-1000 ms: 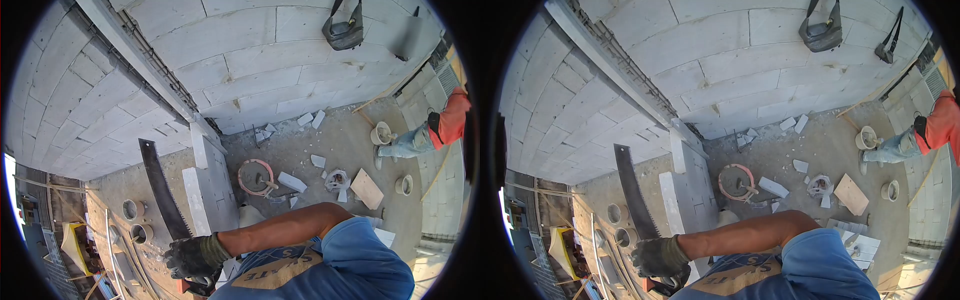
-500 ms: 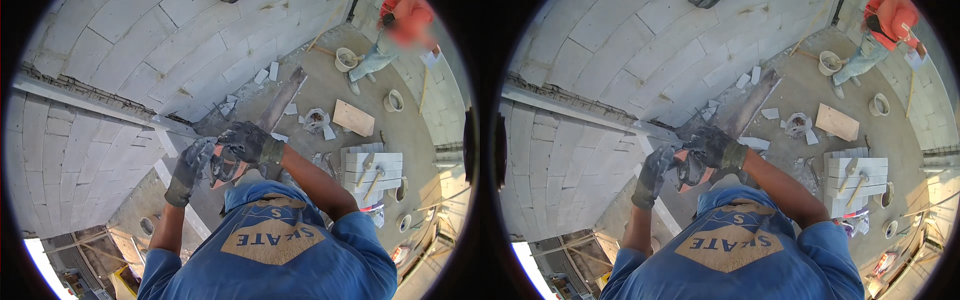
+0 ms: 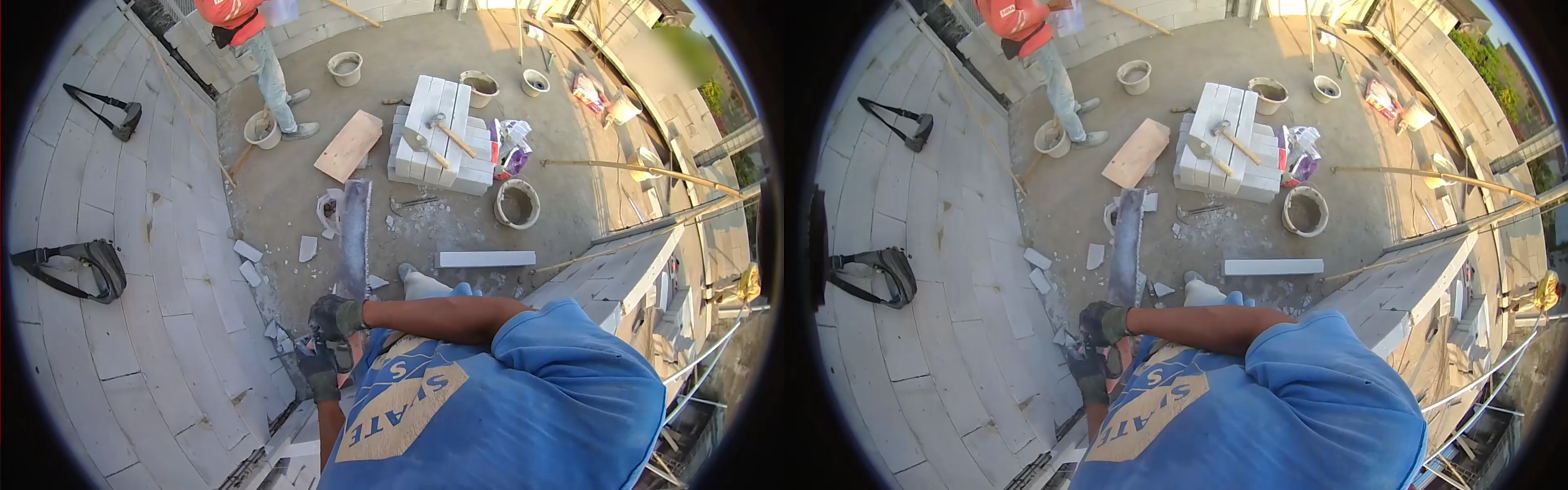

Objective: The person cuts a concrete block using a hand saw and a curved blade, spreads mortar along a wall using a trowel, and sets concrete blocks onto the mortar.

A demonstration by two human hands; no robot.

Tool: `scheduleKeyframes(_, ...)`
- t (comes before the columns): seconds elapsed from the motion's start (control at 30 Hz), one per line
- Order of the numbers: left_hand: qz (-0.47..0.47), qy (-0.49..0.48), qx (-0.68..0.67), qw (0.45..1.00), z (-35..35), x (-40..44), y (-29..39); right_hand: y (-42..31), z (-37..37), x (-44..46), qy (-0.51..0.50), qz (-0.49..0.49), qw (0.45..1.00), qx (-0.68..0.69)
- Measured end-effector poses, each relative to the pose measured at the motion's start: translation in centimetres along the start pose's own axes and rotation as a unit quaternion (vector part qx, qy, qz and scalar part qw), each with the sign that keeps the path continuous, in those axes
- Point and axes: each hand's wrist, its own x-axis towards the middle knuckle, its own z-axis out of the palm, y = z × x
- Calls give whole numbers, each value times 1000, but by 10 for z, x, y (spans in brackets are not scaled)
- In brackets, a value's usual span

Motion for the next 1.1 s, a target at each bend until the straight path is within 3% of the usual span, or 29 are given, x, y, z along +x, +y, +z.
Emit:
scheduleKeyframes(0.1, -45, -79, -119, 989, 20, 24, -19, 5, -26, -13, -7, 71, 994, 88)
scheduleKeyframes(0.13, -64, -78, -155, 983, 17, 12, 27, 3, -30, -22, 50, 107, 989, 89)
scheduleKeyframes(0.17, -55, -78, -155, 983, 24, 22, 23, 4, -35, -27, 107, 144, 980, 92)
scheduleKeyframes(0.3, -52, -139, -148, 978, 46, 46, 29, 25, -55, -38, 110, 166, 975, 99)
scheduleKeyframes(0.4, 76, -162, -83, 980, 57, 75, 29, 55, -58, -34, 125, 172, 973, 86)
scheduleKeyframes(0.47, 238, -117, 12, 964, 55, 84, 55, 62, -75, -32, 126, 194, 970, 80)
scheduleKeyframes(0.5, 247, -98, 7, 964, 54, 87, 72, 56, -88, -36, 135, 204, 966, 77)
scheduleKeyframes(0.57, 254, -148, 26, 956, 56, 93, 98, 71, -93, -40, 138, 203, 949, 196)
scheduleKeyframes(0.67, 325, -132, 53, 935, 77, 119, 101, 102, -97, -35, 121, 229, 955, 147)
scheduleKeyframes(0.77, 270, -165, 47, 948, 101, 138, 115, 129, -107, -32, 117, 247, 953, 128)
scheduleKeyframes(0.83, 251, -188, 53, 948, 121, 147, 108, 139, -125, -36, 149, 205, 964, 77)
scheduleKeyframes(0.9, 185, -161, -34, 969, 155, 172, 91, 168, -137, -45, 174, 191, 965, 40)
scheduleKeyframes(0.93, 178, -171, -31, 969, 166, 181, 91, 177, -163, -50, 264, 149, 952, 41)
scheduleKeyframes(0.97, 77, -180, -138, 971, 177, 186, 89, 196, -187, -54, 350, 105, 930, 38)
scheduleKeyframes(1.0, -31, -181, -242, 953, 196, 193, 92, 226, -207, -64, 342, 115, 932, 42)
scheduleKeyframes(1.07, -68, -156, -255, 952, 241, 212, 100, 287, -244, -94, 425, 254, 868, -31)
scheduleKeyframes(1.1, -89, -126, -266, 951, 260, 221, 98, 333, -252, -109, 412, 310, 857, -5)
